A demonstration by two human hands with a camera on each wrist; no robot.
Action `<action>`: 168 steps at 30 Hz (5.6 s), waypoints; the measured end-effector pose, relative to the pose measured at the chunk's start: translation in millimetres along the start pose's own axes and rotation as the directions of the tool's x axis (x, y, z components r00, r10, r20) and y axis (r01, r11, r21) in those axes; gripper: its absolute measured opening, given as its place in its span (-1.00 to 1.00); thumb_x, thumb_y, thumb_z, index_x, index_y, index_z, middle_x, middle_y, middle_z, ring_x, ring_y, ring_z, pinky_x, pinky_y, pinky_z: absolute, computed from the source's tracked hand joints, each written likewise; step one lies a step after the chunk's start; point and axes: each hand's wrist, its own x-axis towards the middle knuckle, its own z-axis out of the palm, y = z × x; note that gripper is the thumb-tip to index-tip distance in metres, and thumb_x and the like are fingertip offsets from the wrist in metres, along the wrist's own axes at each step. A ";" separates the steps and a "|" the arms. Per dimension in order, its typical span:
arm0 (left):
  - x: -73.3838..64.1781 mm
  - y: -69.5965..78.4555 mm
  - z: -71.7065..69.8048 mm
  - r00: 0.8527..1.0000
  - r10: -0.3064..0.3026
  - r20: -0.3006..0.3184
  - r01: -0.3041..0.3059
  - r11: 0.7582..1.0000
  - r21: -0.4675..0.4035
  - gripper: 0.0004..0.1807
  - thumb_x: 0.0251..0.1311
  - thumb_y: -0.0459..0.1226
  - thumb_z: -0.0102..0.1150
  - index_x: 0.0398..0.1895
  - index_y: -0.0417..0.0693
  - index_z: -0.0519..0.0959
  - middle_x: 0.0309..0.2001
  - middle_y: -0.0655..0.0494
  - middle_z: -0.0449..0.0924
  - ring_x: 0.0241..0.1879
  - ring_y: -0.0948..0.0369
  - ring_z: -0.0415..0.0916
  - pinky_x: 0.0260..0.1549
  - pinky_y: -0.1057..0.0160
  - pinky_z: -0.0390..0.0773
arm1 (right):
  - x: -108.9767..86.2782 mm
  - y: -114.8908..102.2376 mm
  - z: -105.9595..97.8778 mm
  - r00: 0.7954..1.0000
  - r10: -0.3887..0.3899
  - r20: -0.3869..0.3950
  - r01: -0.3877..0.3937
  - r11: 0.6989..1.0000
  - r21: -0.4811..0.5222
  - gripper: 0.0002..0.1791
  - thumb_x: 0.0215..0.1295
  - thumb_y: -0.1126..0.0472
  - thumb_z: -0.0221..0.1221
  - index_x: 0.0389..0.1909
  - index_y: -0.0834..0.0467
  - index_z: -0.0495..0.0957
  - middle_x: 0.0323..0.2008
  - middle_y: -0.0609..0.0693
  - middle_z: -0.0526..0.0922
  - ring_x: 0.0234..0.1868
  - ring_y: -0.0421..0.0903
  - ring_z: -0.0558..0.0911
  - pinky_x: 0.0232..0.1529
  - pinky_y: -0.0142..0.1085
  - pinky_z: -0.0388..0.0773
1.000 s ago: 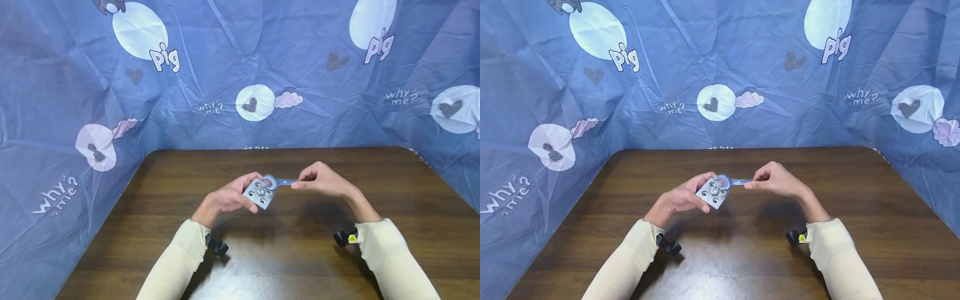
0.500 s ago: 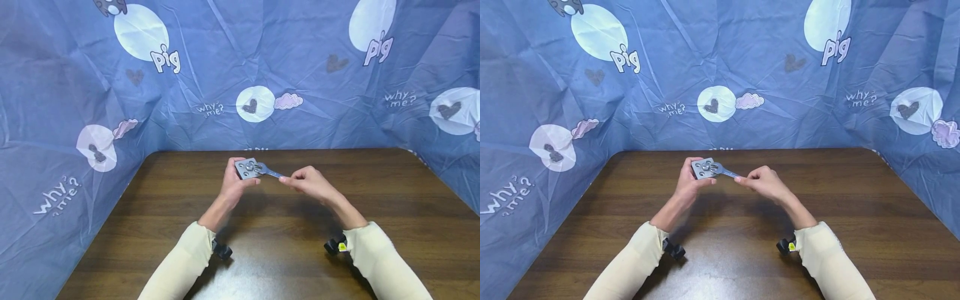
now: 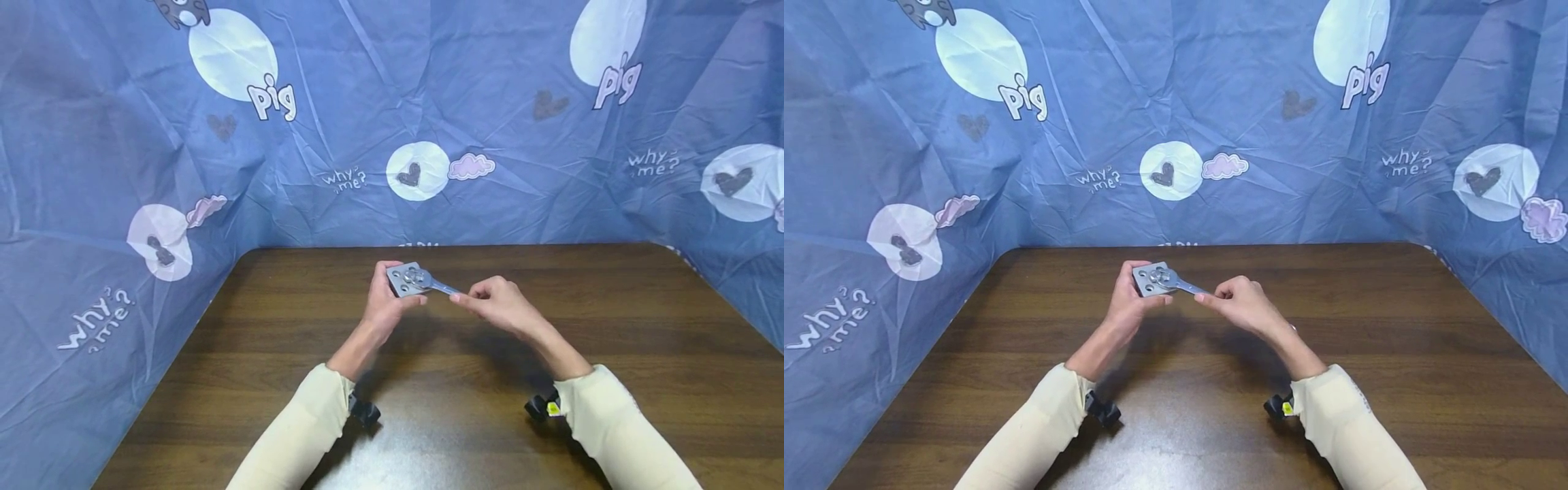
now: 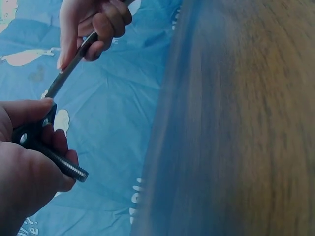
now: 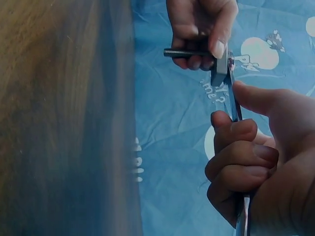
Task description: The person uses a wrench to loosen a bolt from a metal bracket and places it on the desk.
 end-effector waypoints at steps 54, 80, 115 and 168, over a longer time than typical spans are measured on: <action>-13.6 1.8 -10.5 0.111 -0.165 0.980 0.476 0.874 0.093 -0.28 -0.30 -0.67 0.28 0.01 -0.08 0.29 -0.07 0.24 0.60 -0.15 0.34 0.60 -0.15 0.38 0.60 | -8.4 15.2 -29.3 0.841 -0.338 0.422 0.328 0.940 0.099 -0.79 -0.03 0.02 0.44 -0.64 0.04 0.69 -0.77 -0.24 0.45 -0.74 -0.38 0.31 -0.72 -0.47 0.22; 1.1 8.7 -38.2 0.331 -0.071 0.941 0.367 0.928 -0.059 -0.28 -0.29 -0.62 0.33 0.06 -0.10 0.35 -0.12 0.19 0.63 -0.24 0.30 0.62 -0.24 0.35 0.63 | -3.2 52.0 -52.1 0.911 -0.324 0.257 0.284 0.942 0.180 -0.87 0.05 0.19 0.39 -0.51 0.15 0.65 -0.68 -0.22 0.44 -0.64 -0.37 0.28 -0.64 -0.45 0.19; 23.1 -7.7 -83.5 0.811 -0.306 0.498 0.201 0.946 0.254 -0.31 -0.30 -0.67 0.25 0.03 -0.37 0.24 -0.28 0.07 0.55 -0.34 0.25 0.59 -0.32 0.33 0.59 | -2.3 119.6 -61.3 0.947 0.211 0.243 -0.221 0.975 0.016 -0.67 0.20 0.03 0.26 -0.51 0.17 0.40 -0.69 -0.15 0.36 -0.77 -0.29 0.22 -0.72 -0.42 0.18; 21.0 -10.7 -78.3 0.803 -0.328 0.498 0.202 0.936 0.290 -0.30 -0.31 -0.67 0.27 0.03 -0.35 0.25 -0.24 0.05 0.50 -0.30 0.25 0.56 -0.28 0.33 0.59 | -6.0 105.9 -41.3 0.995 -0.028 0.095 0.070 0.875 -0.478 -0.78 0.22 0.02 0.24 -0.33 0.06 0.46 -0.44 -0.03 0.57 -0.40 -0.08 0.47 -0.42 -0.23 0.34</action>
